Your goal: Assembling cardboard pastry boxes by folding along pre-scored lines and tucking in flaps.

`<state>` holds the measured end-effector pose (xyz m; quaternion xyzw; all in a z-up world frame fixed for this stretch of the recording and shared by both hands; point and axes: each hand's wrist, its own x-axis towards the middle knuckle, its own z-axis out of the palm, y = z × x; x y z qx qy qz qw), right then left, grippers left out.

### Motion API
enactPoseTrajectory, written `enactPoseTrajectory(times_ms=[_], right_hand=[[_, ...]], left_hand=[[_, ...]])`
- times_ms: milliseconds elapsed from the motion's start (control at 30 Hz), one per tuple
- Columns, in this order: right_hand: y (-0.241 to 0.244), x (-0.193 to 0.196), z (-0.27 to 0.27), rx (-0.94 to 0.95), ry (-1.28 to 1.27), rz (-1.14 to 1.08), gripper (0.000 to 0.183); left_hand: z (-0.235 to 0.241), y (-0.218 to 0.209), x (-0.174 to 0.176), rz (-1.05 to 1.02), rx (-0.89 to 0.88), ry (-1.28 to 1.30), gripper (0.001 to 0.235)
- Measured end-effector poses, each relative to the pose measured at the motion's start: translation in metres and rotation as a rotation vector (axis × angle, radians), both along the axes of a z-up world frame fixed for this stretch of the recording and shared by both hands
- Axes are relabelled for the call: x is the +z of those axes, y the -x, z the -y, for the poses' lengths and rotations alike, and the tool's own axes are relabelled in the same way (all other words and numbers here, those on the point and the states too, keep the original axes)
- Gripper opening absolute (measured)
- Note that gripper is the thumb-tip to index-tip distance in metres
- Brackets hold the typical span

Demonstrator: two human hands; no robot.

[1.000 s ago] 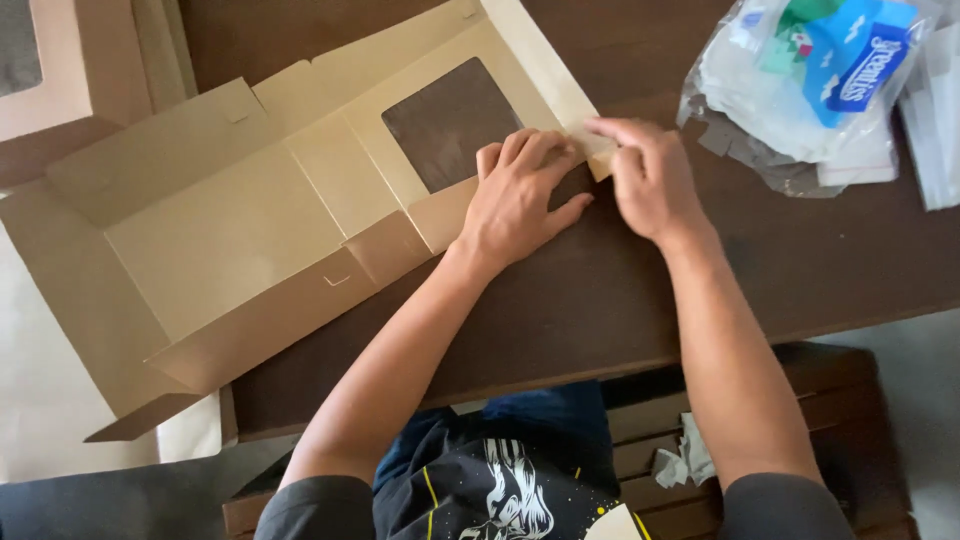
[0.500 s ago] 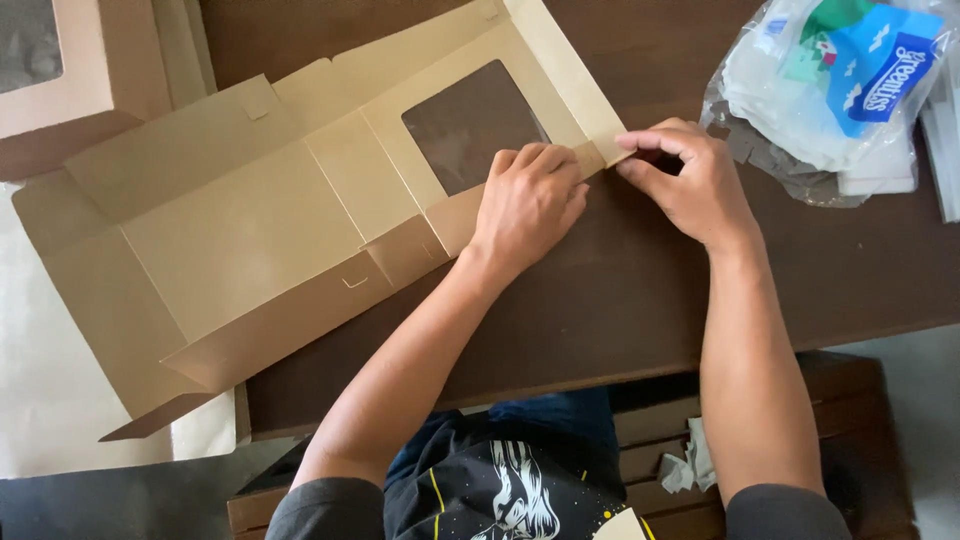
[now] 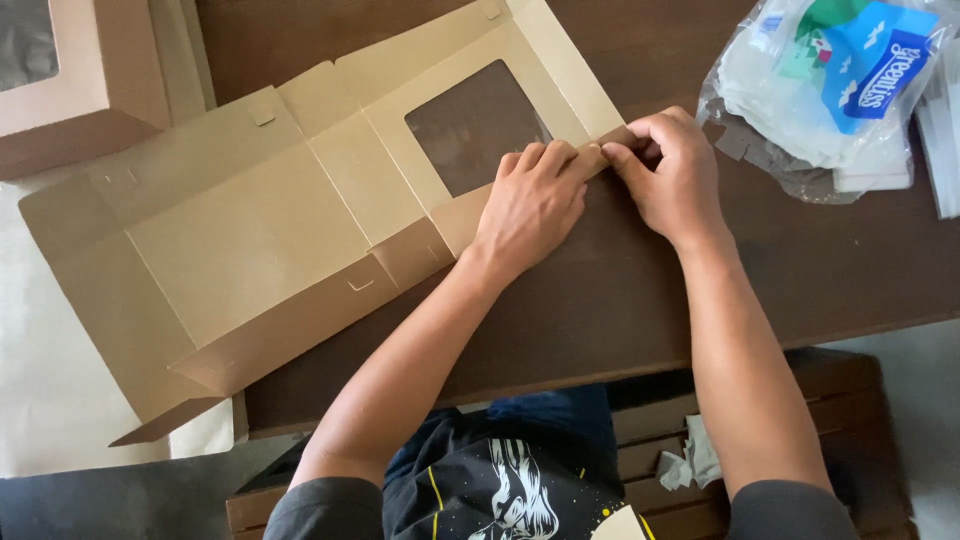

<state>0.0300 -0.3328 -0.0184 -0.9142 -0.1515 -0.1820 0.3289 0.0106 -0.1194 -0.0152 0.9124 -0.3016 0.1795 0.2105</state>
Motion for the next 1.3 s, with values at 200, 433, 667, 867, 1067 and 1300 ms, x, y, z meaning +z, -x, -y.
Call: enactPoseTrajectory(times_ms=[200,433,667,867,1067,1300], right_hand=[[0.003,0.006,-0.005,-0.065,-0.036,0.000,0.038],[0.003,0.011,-0.009,-0.083,-0.013,0.043,0.036],[0.005,0.018,-0.004,0.001,0.067,0.034,0.023],[0.007,0.023,-0.004,0.001,0.066,-0.046,0.022],[0.007,0.024,-0.006,0.003,0.084,-0.045,0.029],[0.000,0.013,0.000,0.040,0.123,-0.006,0.039]], left_hand=[[0.000,0.002,0.010,-0.058,0.004,-0.017,0.026],[0.001,0.004,0.015,-0.093,0.026,-0.081,0.033],[0.011,-0.003,-0.001,-0.058,0.133,-0.102,0.055],[0.016,-0.012,0.000,-0.133,0.128,-0.048,0.057],[0.014,-0.015,-0.001,-0.173,0.092,-0.019,0.055],[0.007,-0.015,-0.002,-0.149,0.043,0.068,0.044]])
